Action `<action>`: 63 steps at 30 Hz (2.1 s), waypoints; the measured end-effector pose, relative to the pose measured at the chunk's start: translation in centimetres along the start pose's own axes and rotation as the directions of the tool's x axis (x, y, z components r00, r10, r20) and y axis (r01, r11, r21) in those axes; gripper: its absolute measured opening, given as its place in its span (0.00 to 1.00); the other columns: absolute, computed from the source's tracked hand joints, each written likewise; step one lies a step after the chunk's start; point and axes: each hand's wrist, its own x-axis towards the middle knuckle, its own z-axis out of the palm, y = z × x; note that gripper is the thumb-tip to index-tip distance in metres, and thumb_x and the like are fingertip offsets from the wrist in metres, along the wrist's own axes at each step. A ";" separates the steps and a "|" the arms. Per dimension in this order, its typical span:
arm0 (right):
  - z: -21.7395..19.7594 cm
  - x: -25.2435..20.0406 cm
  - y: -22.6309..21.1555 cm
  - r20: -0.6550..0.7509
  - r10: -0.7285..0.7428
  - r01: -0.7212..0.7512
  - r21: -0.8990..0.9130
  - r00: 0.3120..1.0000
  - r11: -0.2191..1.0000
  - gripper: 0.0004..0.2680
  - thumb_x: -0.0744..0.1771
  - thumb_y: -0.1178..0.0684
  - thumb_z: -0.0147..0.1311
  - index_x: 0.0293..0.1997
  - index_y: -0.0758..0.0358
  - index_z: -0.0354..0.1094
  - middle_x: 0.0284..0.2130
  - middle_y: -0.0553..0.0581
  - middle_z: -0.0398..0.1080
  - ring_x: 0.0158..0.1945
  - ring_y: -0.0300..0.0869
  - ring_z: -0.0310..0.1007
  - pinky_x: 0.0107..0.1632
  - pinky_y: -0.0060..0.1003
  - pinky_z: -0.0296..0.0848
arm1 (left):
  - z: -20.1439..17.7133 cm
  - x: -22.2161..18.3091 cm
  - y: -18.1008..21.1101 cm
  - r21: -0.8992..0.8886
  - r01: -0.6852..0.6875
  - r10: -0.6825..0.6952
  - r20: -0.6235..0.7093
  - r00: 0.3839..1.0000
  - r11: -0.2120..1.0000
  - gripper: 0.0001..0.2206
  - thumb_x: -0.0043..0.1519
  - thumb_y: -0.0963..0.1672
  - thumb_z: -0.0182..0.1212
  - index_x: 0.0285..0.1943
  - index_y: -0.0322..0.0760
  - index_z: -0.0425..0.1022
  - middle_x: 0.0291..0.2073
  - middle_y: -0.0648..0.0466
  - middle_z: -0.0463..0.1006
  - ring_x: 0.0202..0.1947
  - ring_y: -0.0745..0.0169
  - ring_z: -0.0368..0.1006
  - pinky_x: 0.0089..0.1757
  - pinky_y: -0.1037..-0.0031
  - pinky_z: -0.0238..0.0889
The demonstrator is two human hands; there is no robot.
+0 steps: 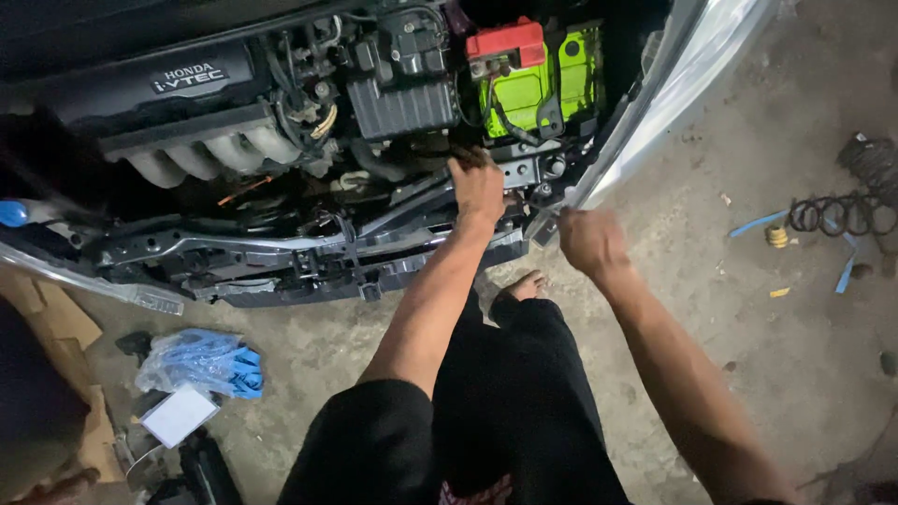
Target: The person works on the front of a car with the hood open, using a wrench to tighten bolts on the radiator support and engine bay components. They also use a black cloth to wipe parts of the engine area.
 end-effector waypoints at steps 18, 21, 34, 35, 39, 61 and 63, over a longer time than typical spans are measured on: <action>1.2 1.8 3.1 -0.061 0.162 -0.170 -0.150 0.985 0.974 0.09 0.67 0.50 0.47 0.41 0.52 0.77 0.28 0.51 0.77 0.29 0.53 0.81 0.31 0.49 0.79 | 6.4 2.2 1.2 -0.015 0.033 -0.034 -0.088 0.996 0.999 0.46 0.50 0.66 0.65 0.60 0.22 0.74 0.50 0.30 0.79 0.50 0.33 0.77 0.57 0.26 0.51; 3.1 3.2 2.7 -0.114 0.035 -0.065 -0.272 0.993 0.960 0.07 0.64 0.52 0.50 0.38 0.50 0.76 0.24 0.49 0.74 0.25 0.49 0.80 0.25 0.45 0.76 | 8.4 3.3 1.6 -0.017 0.045 -0.046 -0.108 0.993 0.999 0.47 0.41 0.63 0.73 0.56 0.21 0.74 0.47 0.25 0.76 0.47 0.26 0.76 0.54 0.22 0.50; -1.3 3.4 1.8 0.116 0.167 -0.146 -0.171 0.979 0.974 0.09 0.69 0.49 0.49 0.44 0.57 0.76 0.30 0.56 0.80 0.35 0.53 0.84 0.33 0.49 0.80 | 7.8 2.8 1.7 -0.033 0.006 -0.007 -0.035 0.999 0.999 0.28 0.48 0.59 0.72 0.45 0.34 0.83 0.49 0.33 0.79 0.52 0.25 0.74 0.56 0.21 0.45; -2.2 3.5 2.7 0.181 0.213 -0.207 -0.054 0.960 0.977 0.11 0.71 0.47 0.46 0.45 0.60 0.76 0.32 0.61 0.80 0.38 0.57 0.83 0.36 0.54 0.79 | 6.5 2.7 1.7 -0.034 0.007 -0.007 -0.008 1.000 0.999 0.29 0.50 0.61 0.69 0.45 0.38 0.84 0.49 0.38 0.81 0.52 0.32 0.75 0.58 0.24 0.45; -2.9 3.8 1.7 0.226 0.318 -0.322 -0.019 0.921 0.946 0.12 0.70 0.50 0.45 0.40 0.58 0.80 0.29 0.59 0.81 0.37 0.56 0.84 0.35 0.53 0.81 | 6.4 2.9 2.0 0.021 0.014 -0.015 0.035 0.999 1.000 0.30 0.51 0.62 0.69 0.50 0.41 0.82 0.54 0.39 0.80 0.55 0.34 0.75 0.58 0.24 0.44; -0.7 -1.2 -3.7 0.260 0.284 -0.316 0.091 0.923 0.944 0.09 0.71 0.51 0.46 0.37 0.53 0.74 0.24 0.50 0.72 0.29 0.42 0.76 0.31 0.37 0.67 | 3.1 0.7 -6.0 -0.435 0.097 -0.051 0.117 0.992 0.895 0.18 0.53 0.55 0.71 0.35 0.39 0.86 0.31 0.47 0.85 0.37 0.40 0.83 0.42 0.46 0.70; 3.1 -1.6 -4.7 0.387 0.220 -0.387 0.433 0.895 0.814 0.14 0.70 0.54 0.41 0.40 0.74 0.76 0.31 0.72 0.77 0.37 0.66 0.78 0.36 0.54 0.70 | -0.1 -2.5 -10.2 -0.745 -0.030 0.050 0.005 0.999 0.666 0.18 0.59 0.52 0.67 0.49 0.34 0.82 0.38 0.41 0.85 0.44 0.34 0.81 0.45 0.47 0.74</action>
